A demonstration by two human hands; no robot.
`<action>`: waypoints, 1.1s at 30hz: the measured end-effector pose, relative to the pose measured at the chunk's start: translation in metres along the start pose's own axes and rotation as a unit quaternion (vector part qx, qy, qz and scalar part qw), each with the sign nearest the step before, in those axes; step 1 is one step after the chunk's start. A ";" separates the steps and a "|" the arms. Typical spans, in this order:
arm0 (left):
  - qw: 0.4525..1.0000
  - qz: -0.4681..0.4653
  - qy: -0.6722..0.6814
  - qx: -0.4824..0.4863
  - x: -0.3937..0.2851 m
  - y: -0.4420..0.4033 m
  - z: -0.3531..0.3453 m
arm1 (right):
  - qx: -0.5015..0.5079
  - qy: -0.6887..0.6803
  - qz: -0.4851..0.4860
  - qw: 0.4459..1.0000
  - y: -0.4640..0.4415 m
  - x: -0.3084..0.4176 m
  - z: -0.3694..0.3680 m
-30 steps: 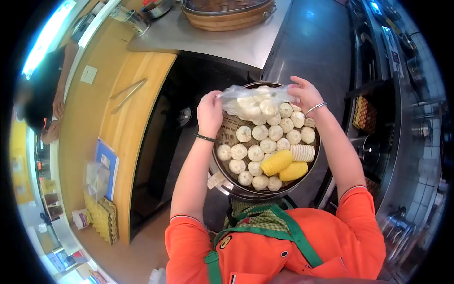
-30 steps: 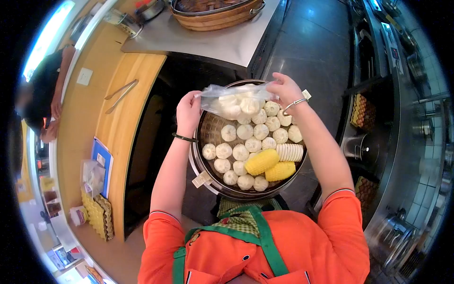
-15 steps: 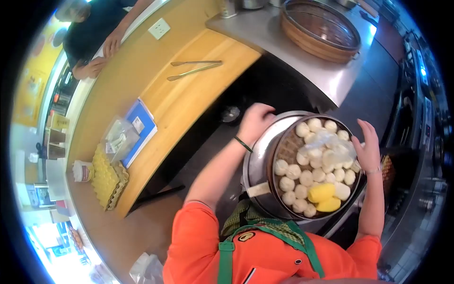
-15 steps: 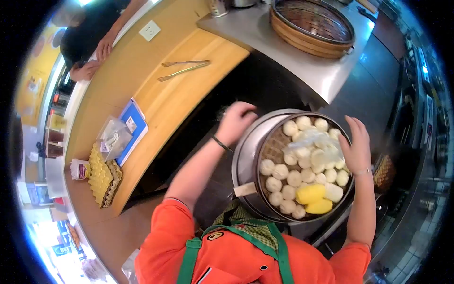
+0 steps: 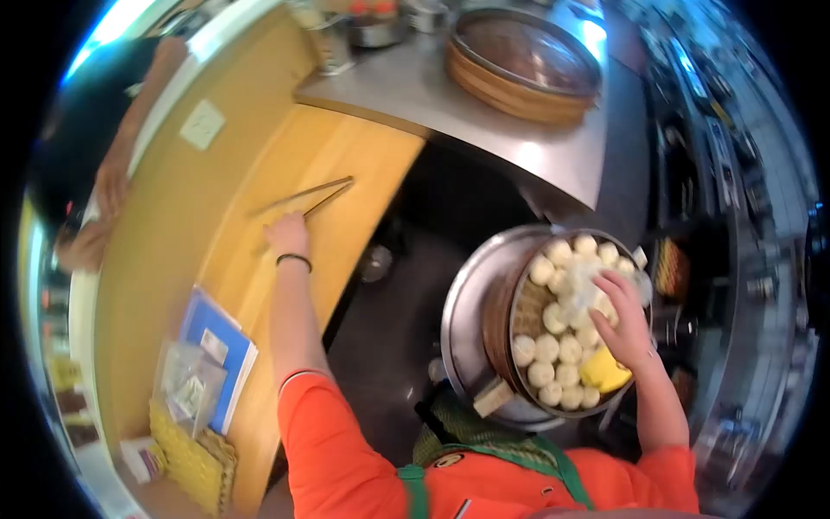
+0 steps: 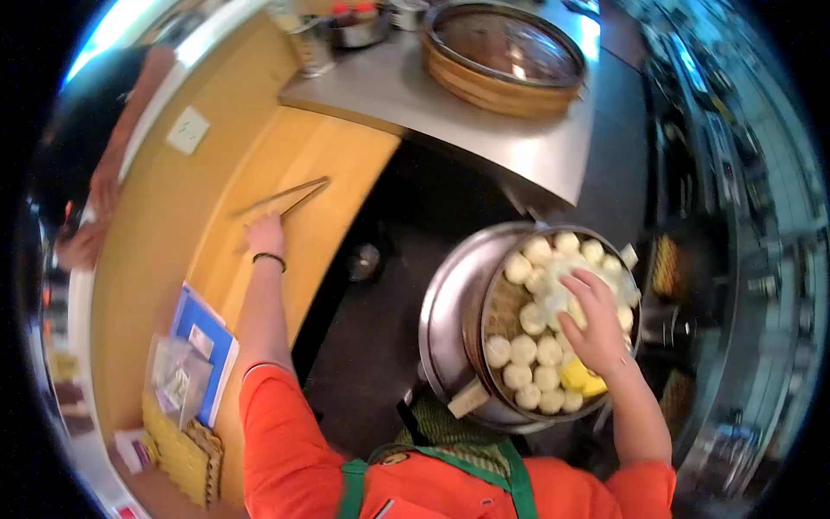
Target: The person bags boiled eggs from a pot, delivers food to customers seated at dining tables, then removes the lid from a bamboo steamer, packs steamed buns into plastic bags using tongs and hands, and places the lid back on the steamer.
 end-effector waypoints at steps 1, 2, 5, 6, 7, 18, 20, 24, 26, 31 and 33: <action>0.998 -0.048 0.032 -0.019 -0.005 0.006 -0.008 | 0.008 -0.021 0.002 1.000 0.001 0.005 -0.007; 0.992 -0.096 0.067 -0.038 -0.016 0.015 -0.014 | 0.025 -0.040 0.005 0.999 0.001 0.009 -0.015; 0.947 -0.264 0.120 -0.142 -0.057 0.084 0.036 | 0.047 -0.074 0.068 0.994 0.007 0.034 -0.042; 0.939 -0.306 0.085 -0.135 -0.080 0.116 0.063 | 0.014 -0.057 0.088 0.994 0.010 0.043 -0.047; 0.924 -0.356 0.088 -0.111 -0.103 0.145 0.086 | -0.019 -0.037 0.114 0.993 0.012 0.054 -0.049; 0.670 -0.574 0.349 -0.316 -0.238 0.304 0.269 | 0.035 0.014 -0.042 0.998 0.099 -0.039 -0.009; 0.691 -0.502 0.442 -0.275 -0.247 0.301 0.265 | 0.048 0.017 -0.061 0.997 0.133 -0.078 0.013; 0.755 -0.268 0.566 -0.193 -0.297 0.278 0.217 | 0.126 0.076 -0.078 0.986 0.194 -0.131 0.043; 0.778 -0.261 0.536 -0.201 -0.328 0.263 0.184 | 0.154 0.096 -0.078 0.980 0.202 -0.139 0.035; 0.640 -0.061 0.738 0.206 -0.362 0.222 0.152 | 0.108 0.133 -0.085 0.981 0.184 -0.139 0.002; 0.507 -0.036 0.822 0.255 -0.365 0.214 0.170 | 0.142 0.156 -0.094 0.973 0.167 -0.133 -0.003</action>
Point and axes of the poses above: each hand's wrist, its own y-axis away from the middle knuckle, its own z-axis out of the back of the hand, x = y × z, the point moved 4 cm from there along -y, towards the middle knuckle, and after that the axes turned 7 degrees about -x, right-handed, at the moved point
